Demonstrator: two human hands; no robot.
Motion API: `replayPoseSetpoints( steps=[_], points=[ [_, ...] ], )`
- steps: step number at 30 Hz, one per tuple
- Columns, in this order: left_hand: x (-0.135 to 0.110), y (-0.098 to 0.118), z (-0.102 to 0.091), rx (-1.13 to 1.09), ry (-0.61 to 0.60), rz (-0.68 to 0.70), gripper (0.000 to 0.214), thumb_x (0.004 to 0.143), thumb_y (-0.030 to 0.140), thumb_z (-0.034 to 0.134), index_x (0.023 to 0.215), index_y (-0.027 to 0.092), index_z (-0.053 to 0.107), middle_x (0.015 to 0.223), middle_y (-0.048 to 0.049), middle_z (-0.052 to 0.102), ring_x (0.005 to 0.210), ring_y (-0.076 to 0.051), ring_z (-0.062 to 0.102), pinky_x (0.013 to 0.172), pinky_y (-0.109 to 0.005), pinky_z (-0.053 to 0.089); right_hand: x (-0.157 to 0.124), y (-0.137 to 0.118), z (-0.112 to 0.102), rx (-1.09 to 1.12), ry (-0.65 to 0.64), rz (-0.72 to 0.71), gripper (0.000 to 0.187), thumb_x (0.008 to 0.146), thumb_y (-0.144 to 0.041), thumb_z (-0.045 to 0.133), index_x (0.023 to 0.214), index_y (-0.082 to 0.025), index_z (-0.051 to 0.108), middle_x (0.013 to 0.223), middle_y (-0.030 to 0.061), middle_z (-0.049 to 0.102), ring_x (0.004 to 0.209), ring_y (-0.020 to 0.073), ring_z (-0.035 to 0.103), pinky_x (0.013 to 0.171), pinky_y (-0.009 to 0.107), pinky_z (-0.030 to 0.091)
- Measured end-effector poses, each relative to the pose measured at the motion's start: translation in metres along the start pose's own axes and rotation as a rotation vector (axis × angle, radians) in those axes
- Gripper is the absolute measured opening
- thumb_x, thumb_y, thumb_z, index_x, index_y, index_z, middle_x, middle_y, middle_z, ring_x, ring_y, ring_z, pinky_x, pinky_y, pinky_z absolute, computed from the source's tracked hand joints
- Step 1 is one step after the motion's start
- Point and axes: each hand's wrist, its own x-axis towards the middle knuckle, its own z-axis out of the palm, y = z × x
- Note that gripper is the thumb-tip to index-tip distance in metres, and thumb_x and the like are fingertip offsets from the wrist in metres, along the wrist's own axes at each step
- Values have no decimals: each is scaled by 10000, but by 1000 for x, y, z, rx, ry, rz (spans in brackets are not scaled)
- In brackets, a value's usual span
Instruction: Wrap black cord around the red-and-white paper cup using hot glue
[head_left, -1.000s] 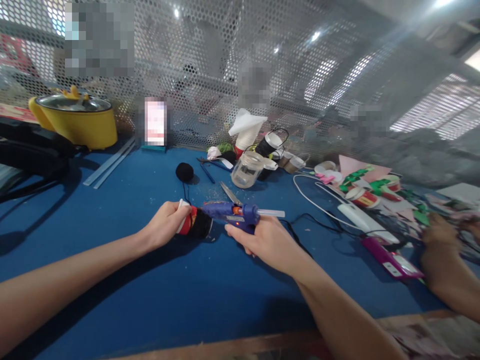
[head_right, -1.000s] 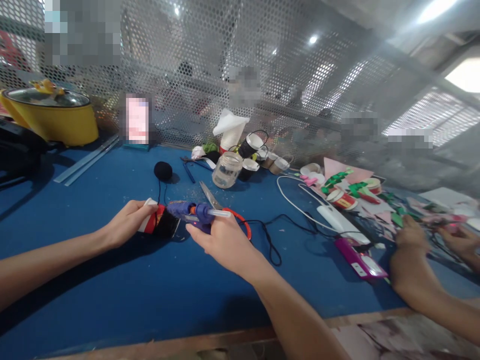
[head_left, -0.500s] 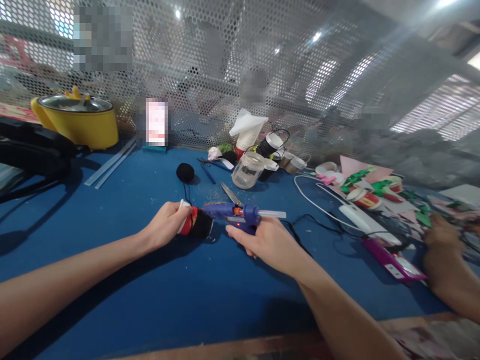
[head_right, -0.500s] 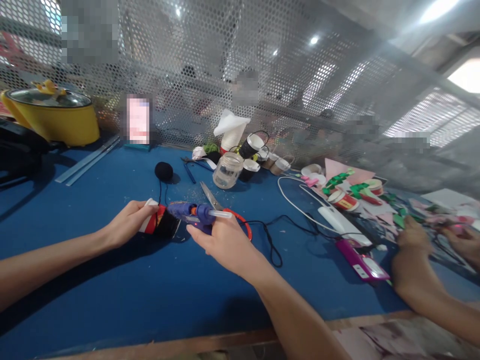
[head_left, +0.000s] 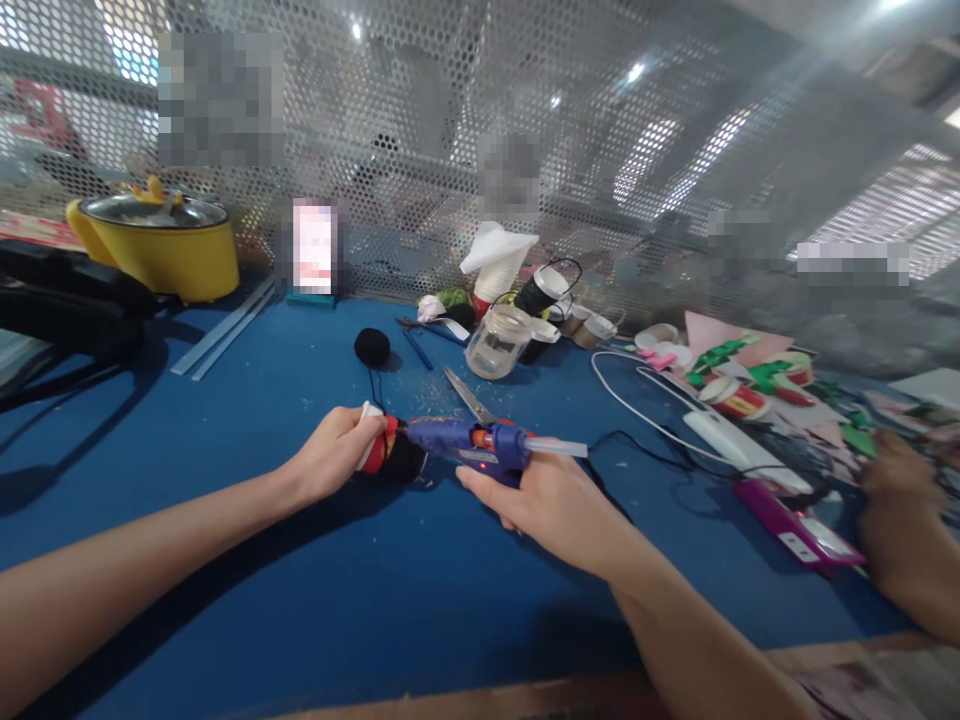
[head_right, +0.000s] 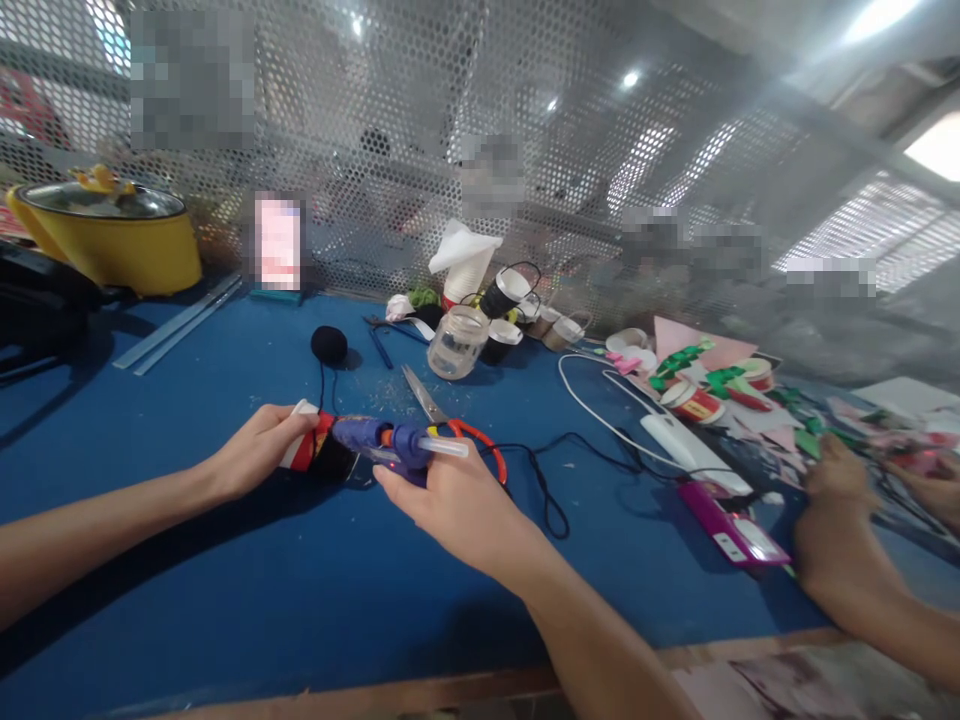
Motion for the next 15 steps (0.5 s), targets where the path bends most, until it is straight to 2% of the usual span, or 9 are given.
replayPoseSetpoints(
  steps=[15],
  points=[
    [-1,-2,0,-6,2,7,262,683,342,336,494,161,350,452,58,290,427,-67,250,410,-202,189,-3,0,1,9,13,-21,252,734,-330,440,531,-181,457,374,-57,424,356,74,422,394,189,342]
  ],
)
